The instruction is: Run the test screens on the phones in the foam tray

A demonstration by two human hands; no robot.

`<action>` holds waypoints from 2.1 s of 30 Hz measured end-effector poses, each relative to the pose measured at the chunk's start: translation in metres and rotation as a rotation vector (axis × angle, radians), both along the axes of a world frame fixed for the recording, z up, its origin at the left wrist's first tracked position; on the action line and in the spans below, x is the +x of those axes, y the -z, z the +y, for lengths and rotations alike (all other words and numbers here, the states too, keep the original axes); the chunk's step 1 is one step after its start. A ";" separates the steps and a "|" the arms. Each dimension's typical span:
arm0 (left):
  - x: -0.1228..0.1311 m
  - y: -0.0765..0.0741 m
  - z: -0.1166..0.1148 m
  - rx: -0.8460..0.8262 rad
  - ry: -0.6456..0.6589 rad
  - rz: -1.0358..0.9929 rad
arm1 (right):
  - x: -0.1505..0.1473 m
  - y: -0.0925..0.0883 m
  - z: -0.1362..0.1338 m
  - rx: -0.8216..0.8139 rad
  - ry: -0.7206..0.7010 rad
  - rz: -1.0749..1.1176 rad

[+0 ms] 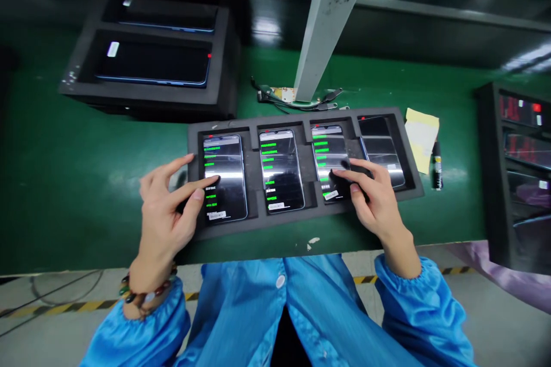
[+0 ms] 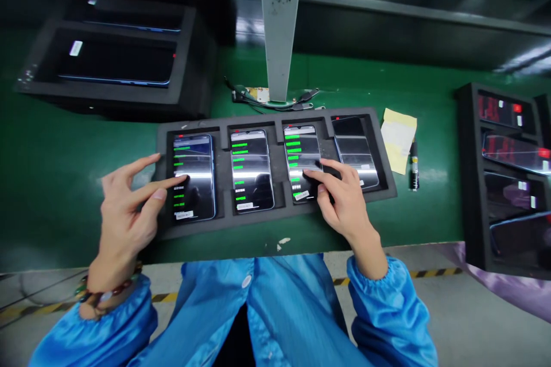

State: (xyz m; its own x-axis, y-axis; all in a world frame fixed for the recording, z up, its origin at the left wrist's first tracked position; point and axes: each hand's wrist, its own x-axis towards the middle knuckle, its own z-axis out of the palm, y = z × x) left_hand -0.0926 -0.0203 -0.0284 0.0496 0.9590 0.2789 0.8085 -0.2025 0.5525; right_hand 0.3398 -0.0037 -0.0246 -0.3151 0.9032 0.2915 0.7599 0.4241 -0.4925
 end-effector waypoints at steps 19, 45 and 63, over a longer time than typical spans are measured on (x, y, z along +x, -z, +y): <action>0.066 -0.022 0.048 -0.103 0.369 0.232 | 0.001 0.000 -0.012 0.039 -0.044 0.042; -0.013 0.008 0.000 -0.201 0.060 -0.252 | -0.034 -0.009 0.001 -0.010 -0.093 0.072; 0.005 0.015 0.017 -0.118 -0.208 -0.310 | -0.025 -0.001 -0.001 0.005 -0.024 0.122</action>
